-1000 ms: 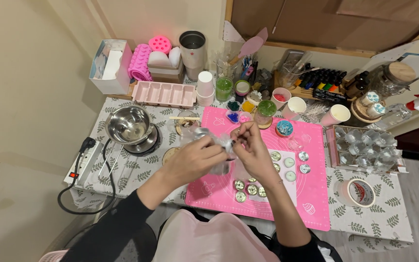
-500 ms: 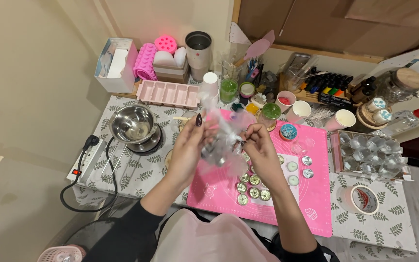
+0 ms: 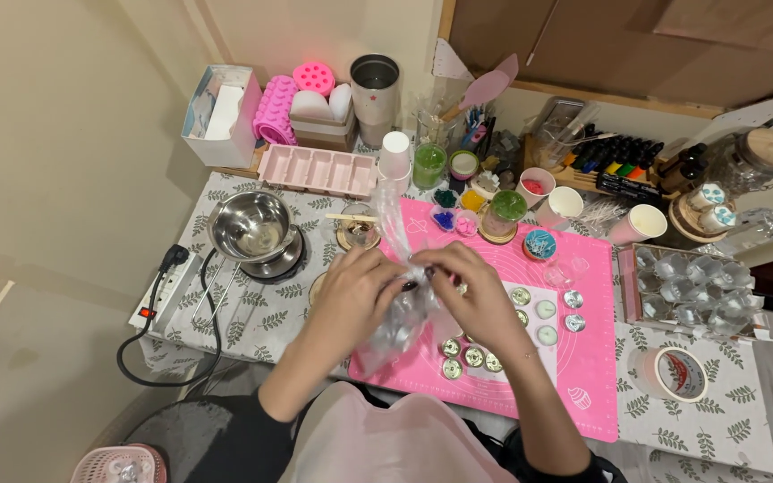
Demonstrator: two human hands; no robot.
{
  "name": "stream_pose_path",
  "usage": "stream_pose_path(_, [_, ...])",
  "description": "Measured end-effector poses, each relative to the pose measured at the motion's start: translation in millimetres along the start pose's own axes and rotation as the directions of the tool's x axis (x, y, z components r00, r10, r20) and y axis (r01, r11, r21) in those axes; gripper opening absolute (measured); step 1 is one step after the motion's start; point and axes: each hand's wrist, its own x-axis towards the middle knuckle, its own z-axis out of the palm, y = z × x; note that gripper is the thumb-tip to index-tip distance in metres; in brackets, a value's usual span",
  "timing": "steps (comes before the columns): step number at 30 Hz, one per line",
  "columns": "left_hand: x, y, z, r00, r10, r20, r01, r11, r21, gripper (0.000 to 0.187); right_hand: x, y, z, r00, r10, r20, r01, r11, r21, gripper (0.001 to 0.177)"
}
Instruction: Preparing and organizing small metal candle tins on a workstation.
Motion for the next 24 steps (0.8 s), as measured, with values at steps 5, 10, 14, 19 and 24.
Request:
stream_pose_path(5, [1.2,-22.2,-14.3,0.983,0.043,0.177,-0.036,0.999,-0.041,0.016,1.5,-19.5,-8.3,0.965,-0.157,0.209,0.236,0.864,-0.444,0.018])
stream_pose_path(10, [1.4,-32.1,-42.4,0.961,-0.209,0.18,0.248,0.941,-0.229,0.023,7.0,18.0,-30.3,0.994,-0.111,0.018,0.108,0.901,-0.419,0.014])
stream_pose_path(14, [-13.3,-39.2,-34.4,0.898,-0.436,0.055,0.43,0.844,-0.319,0.023,-6.0,64.1,-37.2,0.979,0.051,-0.196,-0.05,0.999,0.007,0.01])
stream_pose_path(19, [-21.6,-39.1,4.4,0.882,-0.454,0.127,0.417,0.625,-0.659,0.026,-6.7,5.9,-3.7,0.987,0.157,0.042,-0.161,0.971,0.178,0.049])
stream_pose_path(24, [-16.8,-12.3,2.6,0.947,-0.317,0.052,0.286,0.758,-0.587,0.027,-9.5,20.8,15.2,0.998,-0.06,0.014,0.062,0.982,-0.179,0.031])
